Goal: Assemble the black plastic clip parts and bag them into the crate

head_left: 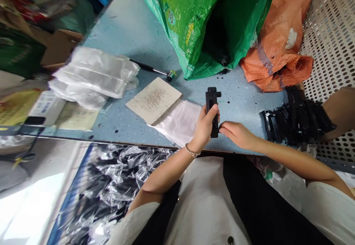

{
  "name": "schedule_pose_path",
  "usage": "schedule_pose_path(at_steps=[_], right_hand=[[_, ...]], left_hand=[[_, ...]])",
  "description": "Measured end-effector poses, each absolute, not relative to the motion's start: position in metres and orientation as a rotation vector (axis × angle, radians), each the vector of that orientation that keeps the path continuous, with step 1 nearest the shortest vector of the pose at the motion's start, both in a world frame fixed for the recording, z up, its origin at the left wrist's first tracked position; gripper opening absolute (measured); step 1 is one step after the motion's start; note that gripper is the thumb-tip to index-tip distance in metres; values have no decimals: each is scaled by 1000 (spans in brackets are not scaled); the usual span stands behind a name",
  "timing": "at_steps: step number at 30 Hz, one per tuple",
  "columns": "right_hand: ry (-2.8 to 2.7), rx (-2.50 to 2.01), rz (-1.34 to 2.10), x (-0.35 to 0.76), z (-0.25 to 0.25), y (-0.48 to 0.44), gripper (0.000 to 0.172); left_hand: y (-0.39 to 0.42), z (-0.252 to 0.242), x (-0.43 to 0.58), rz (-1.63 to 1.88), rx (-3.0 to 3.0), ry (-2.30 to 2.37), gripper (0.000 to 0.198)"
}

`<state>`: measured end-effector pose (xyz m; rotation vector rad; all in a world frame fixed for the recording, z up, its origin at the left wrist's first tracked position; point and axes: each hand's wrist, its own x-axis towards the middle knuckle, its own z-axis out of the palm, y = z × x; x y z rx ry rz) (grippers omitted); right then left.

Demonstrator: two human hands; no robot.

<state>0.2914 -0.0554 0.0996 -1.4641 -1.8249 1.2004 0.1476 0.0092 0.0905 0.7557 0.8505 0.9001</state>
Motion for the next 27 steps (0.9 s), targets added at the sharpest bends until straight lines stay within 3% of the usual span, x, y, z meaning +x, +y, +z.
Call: schedule_pose_path(at_steps=[2, 4, 8, 11, 15, 18, 21, 27], right_hand=[[-1564, -1463, 1553, 289, 95, -59, 51], [-1500, -1480, 1693, 294, 96, -60, 53], [-1803, -1714, 1097, 320, 99, -30, 38], [-1849, -1864, 568, 342, 87, 33, 28], [-1746, -2098, 84, 362, 66, 143, 42], [-1740, -2233, 19, 373, 61, 203, 55], [-1723, -2265, 44, 380, 60, 219, 50], [-1753, -1779, -52, 348, 48, 98, 46]], left_hand=[[5, 88, 145, 1044, 875, 873, 49], [5, 82, 142, 1001, 905, 856, 50], [13, 60, 147, 793, 825, 863, 56], [10, 33, 162, 699, 1037, 942, 36], [-11, -6, 182, 774, 1531, 1093, 27], [-21, -26, 181, 851, 1887, 1149, 44], [-7, -25, 170, 858, 1936, 1110, 50], [72, 36, 170, 1001, 962, 907, 54]])
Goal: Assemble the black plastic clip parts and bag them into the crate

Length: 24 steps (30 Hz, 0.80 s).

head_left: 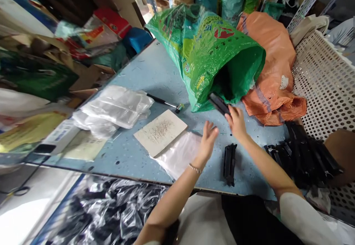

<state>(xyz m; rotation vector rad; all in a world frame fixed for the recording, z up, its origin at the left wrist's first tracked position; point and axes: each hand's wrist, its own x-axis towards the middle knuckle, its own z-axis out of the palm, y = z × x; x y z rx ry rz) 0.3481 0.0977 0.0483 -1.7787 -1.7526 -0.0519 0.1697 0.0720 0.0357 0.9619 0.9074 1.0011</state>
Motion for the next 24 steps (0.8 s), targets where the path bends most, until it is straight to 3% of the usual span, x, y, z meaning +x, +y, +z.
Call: schedule_pose_path(at_steps=[6, 9, 15, 20, 24], right_hand=[[-1984, -1332, 23, 317, 71, -6, 48], [-1860, -1434, 34, 330, 86, 9, 45], [-2192, -1399, -39, 343, 88, 50, 42], [-2041, -1562, 40, 323, 91, 37, 42], [-2149, -1374, 113, 303, 80, -6, 46]], left_hand=[[77, 78, 172, 862, 613, 728, 56], [52, 84, 159, 700, 605, 629, 54], [20, 96, 145, 522, 562, 632, 52], [24, 91, 147, 777, 554, 815, 55], [33, 89, 147, 853, 550, 841, 57]])
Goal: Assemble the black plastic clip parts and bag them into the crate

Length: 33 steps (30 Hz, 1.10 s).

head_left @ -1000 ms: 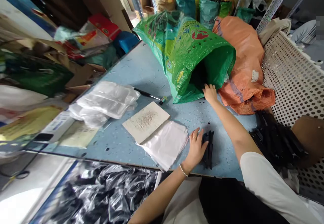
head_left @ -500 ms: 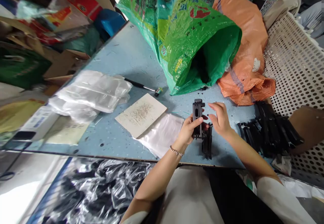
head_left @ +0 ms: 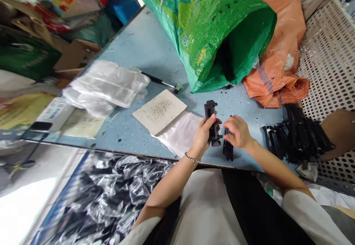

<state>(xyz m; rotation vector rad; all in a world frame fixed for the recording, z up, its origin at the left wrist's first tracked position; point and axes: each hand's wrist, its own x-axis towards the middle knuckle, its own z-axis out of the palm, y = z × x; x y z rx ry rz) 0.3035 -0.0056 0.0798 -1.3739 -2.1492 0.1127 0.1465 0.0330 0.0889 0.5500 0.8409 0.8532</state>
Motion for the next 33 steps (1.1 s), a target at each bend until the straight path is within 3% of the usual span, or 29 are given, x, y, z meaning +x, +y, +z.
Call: schedule_pose_path(at_steps=[5, 9, 11, 14, 19, 22, 24, 26, 30, 33], right_hand=[[-2107, -1443, 338, 285, 59, -36, 40], [-2047, -1558, 746, 302, 63, 20, 36], [-1813, -1709, 576, 322, 68, 75, 31], [-1563, -1865, 381, 351, 73, 160, 26], [-1351, -1938, 509, 384, 80, 222, 32], [-1265, -1870, 724, 391, 81, 197, 34], [-1235, -1775, 902, 387, 77, 160, 43], [-1229, -1667, 1089, 374, 70, 112, 55], [-1195, -1442, 1488, 338, 57, 20, 58], [-1217, -1498, 1322, 327, 65, -11, 55]], left_hand=[[36, 73, 149, 950, 663, 898, 55], [26, 30, 150, 988, 834, 1098, 45], [11, 7, 154, 916, 1033, 1141, 41], [-15, -17, 162, 898, 1377, 1158, 53], [-22, -25, 157, 856, 1603, 1157, 63], [-1, -13, 143, 903, 1502, 1145, 63], [19, 1, 142, 944, 1306, 1075, 62], [40, 19, 150, 985, 1015, 932, 64], [63, 57, 173, 920, 527, 579, 75], [54, 76, 176, 909, 543, 578, 65]])
